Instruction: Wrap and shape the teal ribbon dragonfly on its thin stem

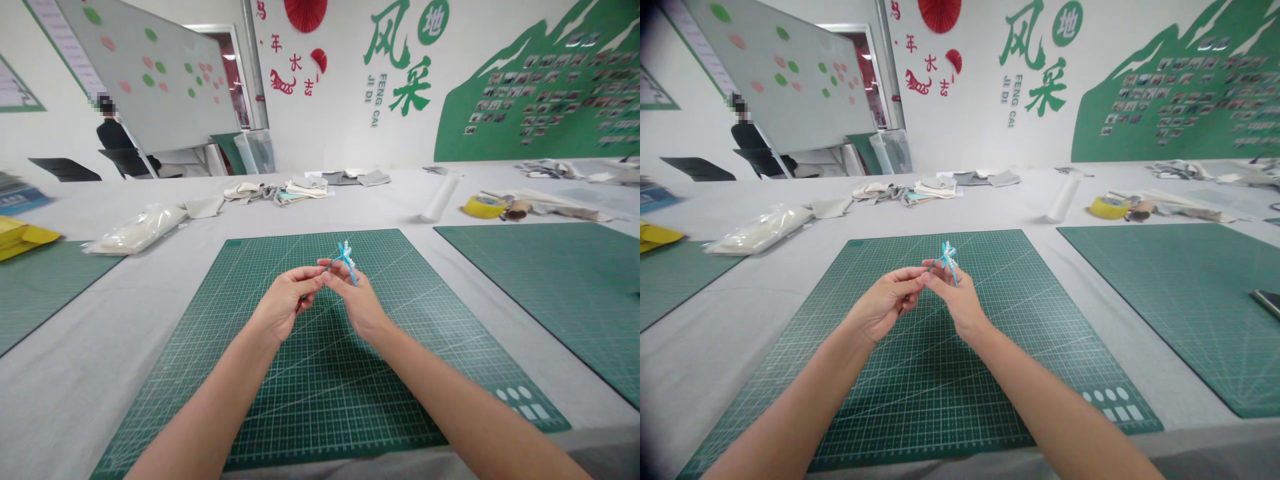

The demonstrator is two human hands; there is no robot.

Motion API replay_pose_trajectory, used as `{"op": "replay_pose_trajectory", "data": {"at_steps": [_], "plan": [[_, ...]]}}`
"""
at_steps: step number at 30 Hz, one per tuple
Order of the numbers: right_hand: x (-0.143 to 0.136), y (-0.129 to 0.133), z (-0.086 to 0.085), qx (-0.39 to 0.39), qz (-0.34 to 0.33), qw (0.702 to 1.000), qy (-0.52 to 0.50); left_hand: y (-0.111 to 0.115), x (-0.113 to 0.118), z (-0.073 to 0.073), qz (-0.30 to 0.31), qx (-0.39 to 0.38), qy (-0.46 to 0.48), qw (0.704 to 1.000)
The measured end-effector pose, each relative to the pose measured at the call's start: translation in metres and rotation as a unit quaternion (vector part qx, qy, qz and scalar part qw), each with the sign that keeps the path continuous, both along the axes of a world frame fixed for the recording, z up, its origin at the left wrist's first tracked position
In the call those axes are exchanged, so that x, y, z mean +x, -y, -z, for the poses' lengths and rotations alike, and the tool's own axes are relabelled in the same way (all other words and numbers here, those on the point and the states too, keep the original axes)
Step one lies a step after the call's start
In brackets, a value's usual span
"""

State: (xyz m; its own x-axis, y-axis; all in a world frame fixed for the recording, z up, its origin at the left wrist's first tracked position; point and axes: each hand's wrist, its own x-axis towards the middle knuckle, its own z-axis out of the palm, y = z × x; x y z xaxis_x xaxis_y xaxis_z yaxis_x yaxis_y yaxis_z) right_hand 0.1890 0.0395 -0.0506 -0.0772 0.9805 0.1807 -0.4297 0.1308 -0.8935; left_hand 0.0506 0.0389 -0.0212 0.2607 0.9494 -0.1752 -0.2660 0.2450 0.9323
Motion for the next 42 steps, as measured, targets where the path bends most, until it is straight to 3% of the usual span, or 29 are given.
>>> {"op": "replay_pose_trajectory", "data": {"at_steps": [6, 12, 18, 25, 33, 42], "plan": [[-0.0020, -0.0026, 0.0031, -0.041, 0.065, 0.994, -0.079, -0.0013, 0.0030, 0.0039, -0.004, 0.020, -0.016, 1.000], [0.0000, -0.0050, 0.0004, -0.046, 0.066, 0.992, -0.094, -0.0009, 0.0024, -0.0016, 0.027, -0.025, 0.066, 0.997], [0.0016, -0.0049, -0.0003, -0.033, 0.055, 0.994, -0.089, 0.0003, 0.0033, -0.0006, 0.033, -0.001, 0.077, 0.996], [-0.0015, -0.0027, -0.0015, -0.016, 0.027, 0.997, -0.070, 0.0002, 0.0058, 0.0002, -0.021, -0.011, 0.035, 0.999], [-0.0008, -0.0025, -0.0013, -0.032, 0.010, 0.995, -0.096, -0.0002, 0.0071, 0.0031, -0.022, -0.007, 0.031, 0.999], [-0.0020, -0.0012, -0.0009, -0.019, 0.032, 0.997, -0.068, 0.0037, 0.0111, 0.0026, -0.069, 0.047, -0.022, 0.996]]}}
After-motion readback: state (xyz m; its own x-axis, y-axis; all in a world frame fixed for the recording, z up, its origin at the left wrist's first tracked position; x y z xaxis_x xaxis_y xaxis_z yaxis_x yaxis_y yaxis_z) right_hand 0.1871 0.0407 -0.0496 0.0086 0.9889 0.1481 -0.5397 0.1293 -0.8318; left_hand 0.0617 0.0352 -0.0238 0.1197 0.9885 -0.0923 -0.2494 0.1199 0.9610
